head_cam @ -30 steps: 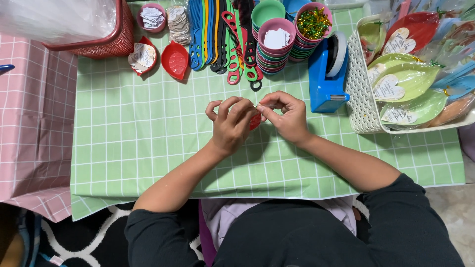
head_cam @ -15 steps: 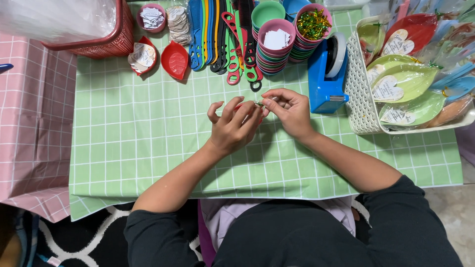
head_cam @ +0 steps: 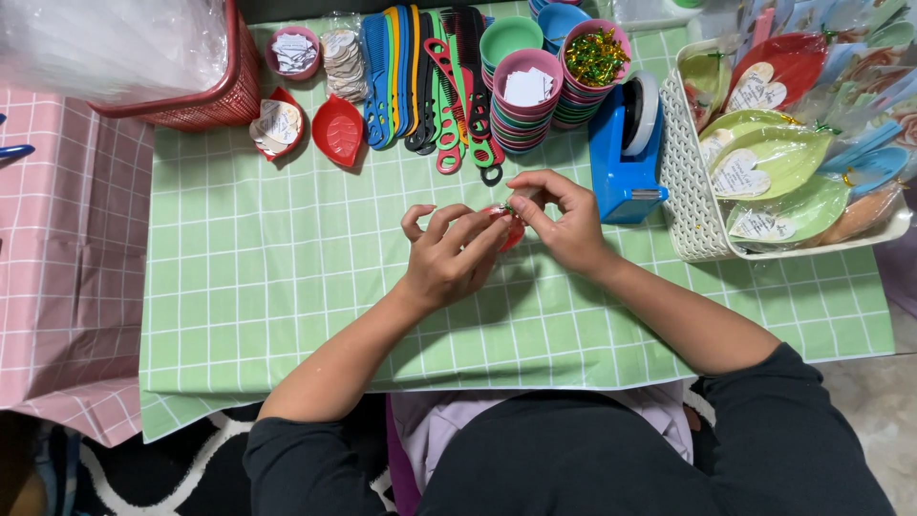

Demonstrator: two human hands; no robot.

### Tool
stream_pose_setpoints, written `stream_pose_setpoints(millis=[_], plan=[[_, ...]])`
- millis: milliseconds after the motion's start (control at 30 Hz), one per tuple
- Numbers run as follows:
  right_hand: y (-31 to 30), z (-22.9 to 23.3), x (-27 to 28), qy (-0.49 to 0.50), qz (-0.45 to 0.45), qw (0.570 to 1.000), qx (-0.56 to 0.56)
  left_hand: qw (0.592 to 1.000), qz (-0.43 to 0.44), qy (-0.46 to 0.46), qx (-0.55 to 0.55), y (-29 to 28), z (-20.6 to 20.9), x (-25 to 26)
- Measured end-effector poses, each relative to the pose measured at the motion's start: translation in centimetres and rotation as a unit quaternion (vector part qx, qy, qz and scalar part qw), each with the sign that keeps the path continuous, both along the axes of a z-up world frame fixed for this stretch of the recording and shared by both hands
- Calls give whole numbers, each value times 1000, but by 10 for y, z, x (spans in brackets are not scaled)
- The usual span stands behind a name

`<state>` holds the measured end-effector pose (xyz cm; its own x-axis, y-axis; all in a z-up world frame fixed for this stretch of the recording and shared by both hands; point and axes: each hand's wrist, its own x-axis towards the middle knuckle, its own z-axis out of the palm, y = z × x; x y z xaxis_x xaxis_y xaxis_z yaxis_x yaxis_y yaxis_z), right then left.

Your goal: The person places small decorative items and paper slips into heart-shaped plastic containers and then seals them inside plastic bags.

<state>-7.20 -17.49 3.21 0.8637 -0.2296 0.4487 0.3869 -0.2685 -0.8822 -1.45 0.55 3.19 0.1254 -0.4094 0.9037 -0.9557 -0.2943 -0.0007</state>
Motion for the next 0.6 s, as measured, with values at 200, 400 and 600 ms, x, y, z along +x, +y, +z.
stream_pose_setpoints(millis=[200, 400, 600], plan=[[-20, 48, -22, -39, -43, 995, -86, 998, -33, 46, -10, 2, -18, 13], [-69, 86, -67, -159, -151, 970, -103, 991, -12, 117, 56, 5, -28, 16], [-137, 111, -113, -243, -362, 862, -259, 957, 83, 186, 206, 6, -42, 18]])
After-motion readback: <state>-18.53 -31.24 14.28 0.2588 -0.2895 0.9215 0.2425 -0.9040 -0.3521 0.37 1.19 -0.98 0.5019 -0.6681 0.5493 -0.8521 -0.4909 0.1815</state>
